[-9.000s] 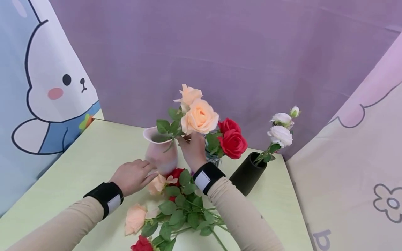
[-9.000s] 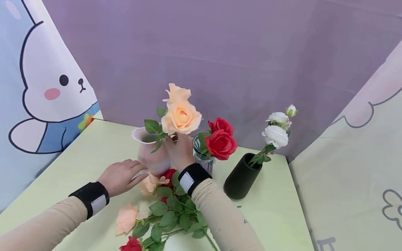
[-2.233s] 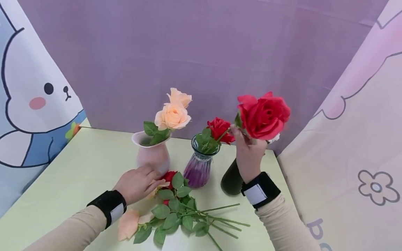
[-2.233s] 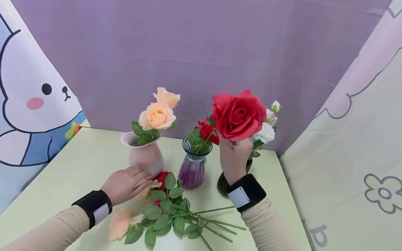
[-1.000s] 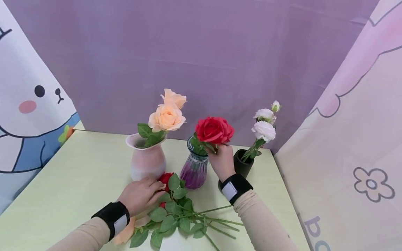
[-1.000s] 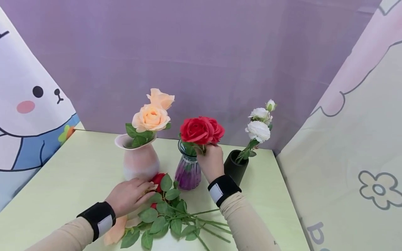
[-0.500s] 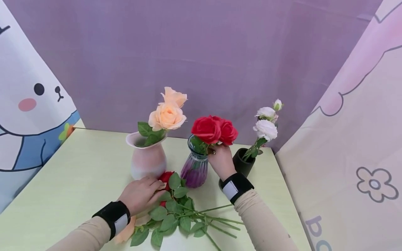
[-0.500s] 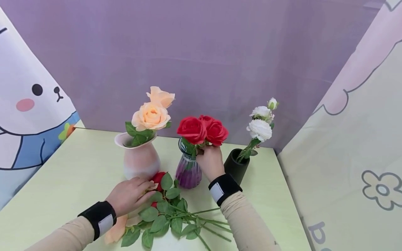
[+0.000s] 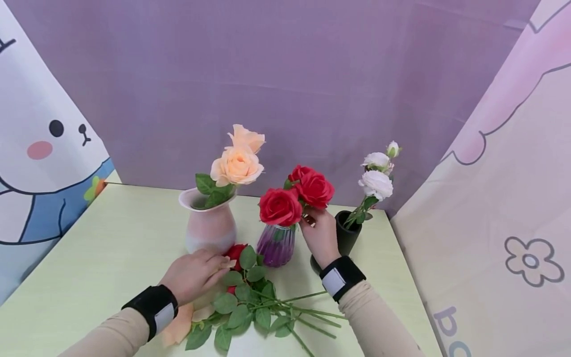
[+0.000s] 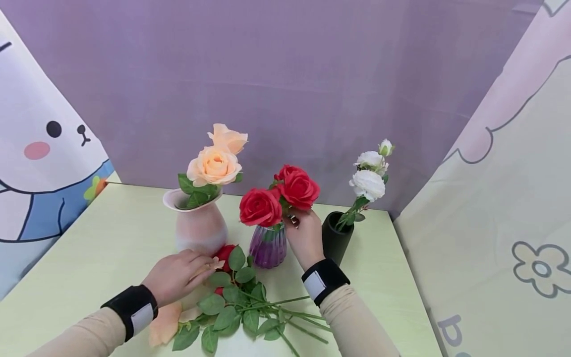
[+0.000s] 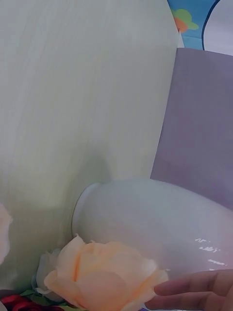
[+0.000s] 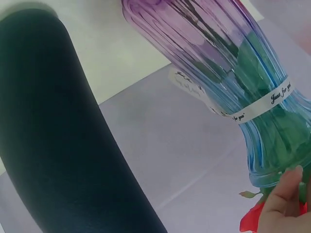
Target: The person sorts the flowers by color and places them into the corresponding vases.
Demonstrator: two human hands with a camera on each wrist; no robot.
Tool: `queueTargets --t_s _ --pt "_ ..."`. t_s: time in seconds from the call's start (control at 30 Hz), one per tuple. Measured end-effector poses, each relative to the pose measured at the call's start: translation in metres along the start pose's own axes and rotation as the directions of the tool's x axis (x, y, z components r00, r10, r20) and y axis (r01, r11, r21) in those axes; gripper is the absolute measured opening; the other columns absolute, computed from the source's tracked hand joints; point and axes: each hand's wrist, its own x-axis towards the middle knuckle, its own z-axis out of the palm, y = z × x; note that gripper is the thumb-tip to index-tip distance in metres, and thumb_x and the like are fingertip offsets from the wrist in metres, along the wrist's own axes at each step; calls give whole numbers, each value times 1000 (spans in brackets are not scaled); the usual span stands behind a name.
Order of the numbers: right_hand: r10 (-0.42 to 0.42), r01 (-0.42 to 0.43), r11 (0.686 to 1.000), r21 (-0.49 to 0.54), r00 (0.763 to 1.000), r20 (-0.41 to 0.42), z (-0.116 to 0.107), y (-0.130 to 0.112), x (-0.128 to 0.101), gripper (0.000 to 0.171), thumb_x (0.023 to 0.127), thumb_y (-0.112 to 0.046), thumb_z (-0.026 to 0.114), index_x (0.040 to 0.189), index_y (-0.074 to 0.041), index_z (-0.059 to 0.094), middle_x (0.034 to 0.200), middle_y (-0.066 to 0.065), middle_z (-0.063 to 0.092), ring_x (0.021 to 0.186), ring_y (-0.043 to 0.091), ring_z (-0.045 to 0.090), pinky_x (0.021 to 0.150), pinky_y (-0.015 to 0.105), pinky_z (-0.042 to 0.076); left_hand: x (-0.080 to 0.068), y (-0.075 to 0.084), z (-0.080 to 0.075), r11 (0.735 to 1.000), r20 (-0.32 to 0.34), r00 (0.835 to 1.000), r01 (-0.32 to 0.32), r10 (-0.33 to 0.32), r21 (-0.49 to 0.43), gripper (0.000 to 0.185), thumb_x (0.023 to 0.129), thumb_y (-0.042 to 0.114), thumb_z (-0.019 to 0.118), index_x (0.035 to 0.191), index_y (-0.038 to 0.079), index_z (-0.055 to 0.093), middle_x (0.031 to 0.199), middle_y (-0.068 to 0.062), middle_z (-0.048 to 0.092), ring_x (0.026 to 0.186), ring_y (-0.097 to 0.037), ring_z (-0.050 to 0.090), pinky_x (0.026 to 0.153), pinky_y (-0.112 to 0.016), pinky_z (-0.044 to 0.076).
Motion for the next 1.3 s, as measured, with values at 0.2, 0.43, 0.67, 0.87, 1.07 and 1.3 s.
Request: queueTargets --t_s 0.2,0.43,0.67,0.87,1.07,1.3 --pt "-39 41 999 35 997 -59 -2 13 -16 15 86 -46 74 101 -48 71 107 -14 65 79 5 59 64 25 49 -4 -11 -19 1000 -21 1000 5 -5 -10 28 95 65 48 122 62 46 115 21 59 108 -12 58 79 -48 54" --pt "-39 45 991 124 998 -48 -8 2 -45 24 86 -30 78 106 -42 72 102 -6 71 80 6 63 65 27 51 -19 -29 -30 997 -20 997 72 -72 9 37 91 71 48 126 63 43 118 17 61 107 -13 59 80 -51 53" --pt "-44 33 988 153 997 65 -7 -19 -81 26 88 -33 76 111 -42 71 105 -11 72 83 3 65 67 24 54 -40 -41 -30 995 25 995 99 -100 30 36 92 72 46 127 64 41 119 20 61 109 -12 59 82 -50 54" --pt "-89 70 991 116 982 168 10 -33 -119 34 85 -32 79 114 -45 68 103 -19 69 84 -3 63 63 19 53 -59 -44 -14 990 38 990 134 -136 48 39 91 74 46 128 64 41 118 20 61 107 -11 60 79 -51 54" --pt "-165 147 985 88 947 275 31 -36 -159 31 88 -42 75 116 -50 64 106 -24 68 86 -7 62 63 12 51 -74 -44 -1 991 28 991 130 -131 42 39 91 73 47 128 65 40 117 20 62 106 -10 60 75 -50 54" --pt "-257 287 958 -13 876 407 49 -47 -202 23 91 -52 67 113 -53 61 102 -21 68 89 -2 61 77 27 54 -88 -47 6 992 17 993 115 -116 58 40 90 73 48 128 68 35 119 26 59 108 -8 58 76 -48 54"
